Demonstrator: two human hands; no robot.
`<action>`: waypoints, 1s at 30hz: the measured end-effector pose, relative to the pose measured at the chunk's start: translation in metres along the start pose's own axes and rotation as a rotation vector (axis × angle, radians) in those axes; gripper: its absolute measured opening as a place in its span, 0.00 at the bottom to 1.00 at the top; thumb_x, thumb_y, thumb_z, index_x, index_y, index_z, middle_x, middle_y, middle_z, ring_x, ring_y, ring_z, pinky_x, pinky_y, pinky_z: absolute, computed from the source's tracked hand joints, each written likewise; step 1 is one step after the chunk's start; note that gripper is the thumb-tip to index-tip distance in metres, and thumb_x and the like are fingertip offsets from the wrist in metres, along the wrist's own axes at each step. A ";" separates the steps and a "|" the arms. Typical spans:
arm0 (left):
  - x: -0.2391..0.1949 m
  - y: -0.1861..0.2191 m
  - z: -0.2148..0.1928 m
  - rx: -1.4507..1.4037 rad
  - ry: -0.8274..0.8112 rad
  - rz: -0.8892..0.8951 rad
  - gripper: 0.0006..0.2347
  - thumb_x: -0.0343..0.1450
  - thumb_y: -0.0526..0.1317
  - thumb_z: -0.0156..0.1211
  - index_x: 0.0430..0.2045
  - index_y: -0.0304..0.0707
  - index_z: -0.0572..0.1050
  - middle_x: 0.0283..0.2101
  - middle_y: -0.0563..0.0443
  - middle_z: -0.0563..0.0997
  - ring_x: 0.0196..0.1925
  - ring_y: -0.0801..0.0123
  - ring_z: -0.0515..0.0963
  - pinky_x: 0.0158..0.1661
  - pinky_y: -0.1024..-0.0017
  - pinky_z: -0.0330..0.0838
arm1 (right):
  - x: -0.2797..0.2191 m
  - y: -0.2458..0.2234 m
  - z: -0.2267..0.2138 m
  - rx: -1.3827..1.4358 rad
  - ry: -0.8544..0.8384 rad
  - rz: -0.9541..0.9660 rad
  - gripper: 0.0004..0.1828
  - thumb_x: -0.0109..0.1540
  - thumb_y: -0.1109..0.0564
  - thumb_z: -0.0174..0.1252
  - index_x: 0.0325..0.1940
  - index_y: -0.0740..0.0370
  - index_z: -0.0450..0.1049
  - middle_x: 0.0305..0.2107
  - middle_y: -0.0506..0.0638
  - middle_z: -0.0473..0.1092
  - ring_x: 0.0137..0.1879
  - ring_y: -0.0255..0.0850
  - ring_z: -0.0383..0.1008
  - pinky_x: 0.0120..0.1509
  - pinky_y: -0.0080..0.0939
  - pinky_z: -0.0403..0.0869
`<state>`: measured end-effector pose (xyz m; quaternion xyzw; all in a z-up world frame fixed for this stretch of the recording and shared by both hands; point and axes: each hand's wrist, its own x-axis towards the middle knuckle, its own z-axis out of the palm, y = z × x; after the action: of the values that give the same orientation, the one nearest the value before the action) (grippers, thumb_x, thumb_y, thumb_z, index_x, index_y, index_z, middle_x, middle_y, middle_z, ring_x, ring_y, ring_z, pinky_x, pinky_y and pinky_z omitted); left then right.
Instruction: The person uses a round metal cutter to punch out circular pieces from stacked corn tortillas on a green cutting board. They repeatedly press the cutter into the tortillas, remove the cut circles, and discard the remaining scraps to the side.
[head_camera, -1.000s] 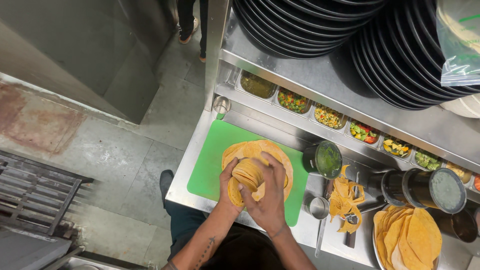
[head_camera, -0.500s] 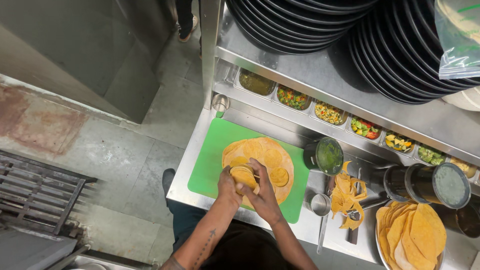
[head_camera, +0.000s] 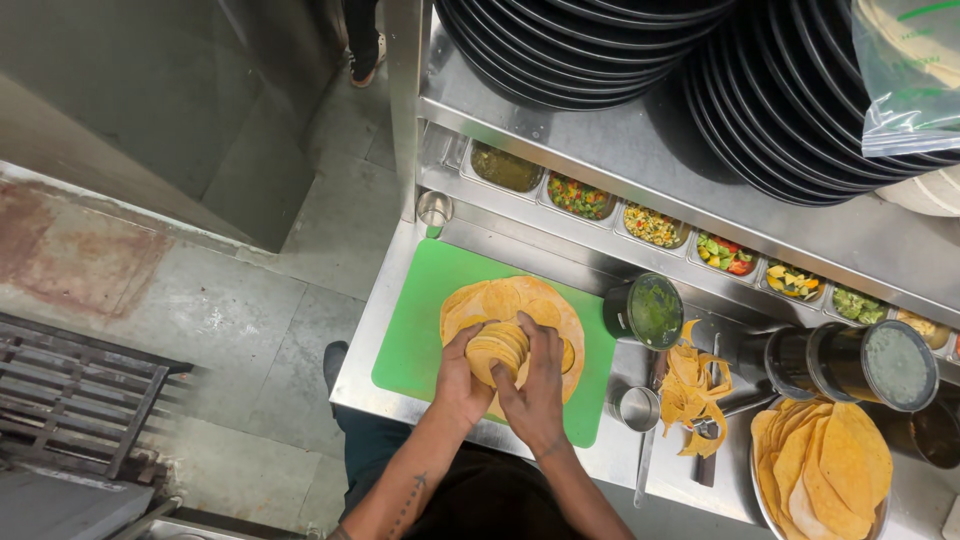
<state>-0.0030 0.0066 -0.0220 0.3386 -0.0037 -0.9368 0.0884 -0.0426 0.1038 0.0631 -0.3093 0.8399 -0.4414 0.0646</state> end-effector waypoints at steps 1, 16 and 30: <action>-0.001 0.003 0.003 0.011 -0.029 0.008 0.14 0.74 0.42 0.52 0.45 0.29 0.75 0.45 0.40 0.80 0.48 0.53 0.80 0.52 0.58 0.74 | 0.000 -0.001 -0.002 -0.029 -0.028 0.020 0.32 0.57 0.56 0.62 0.64 0.68 0.65 0.50 0.62 0.64 0.58 0.58 0.66 0.64 0.53 0.66; -0.022 0.005 0.026 -0.056 -0.163 -0.036 0.16 0.77 0.48 0.51 0.51 0.38 0.75 0.49 0.44 0.81 0.52 0.57 0.79 0.53 0.59 0.72 | -0.008 -0.040 -0.014 -0.173 0.129 -0.327 0.39 0.57 0.51 0.65 0.66 0.69 0.59 0.62 0.67 0.61 0.70 0.62 0.60 0.72 0.59 0.61; -0.016 0.004 0.015 0.059 0.039 0.014 0.18 0.74 0.51 0.51 0.47 0.36 0.75 0.44 0.43 0.79 0.47 0.57 0.80 0.50 0.60 0.77 | -0.007 -0.029 -0.007 -0.095 0.037 -0.134 0.40 0.61 0.48 0.61 0.70 0.75 0.57 0.63 0.68 0.58 0.69 0.62 0.57 0.72 0.57 0.60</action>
<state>-0.0003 0.0049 -0.0003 0.3594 -0.0320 -0.9287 0.0851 -0.0265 0.1004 0.0893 -0.3592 0.8384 -0.4099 0.0045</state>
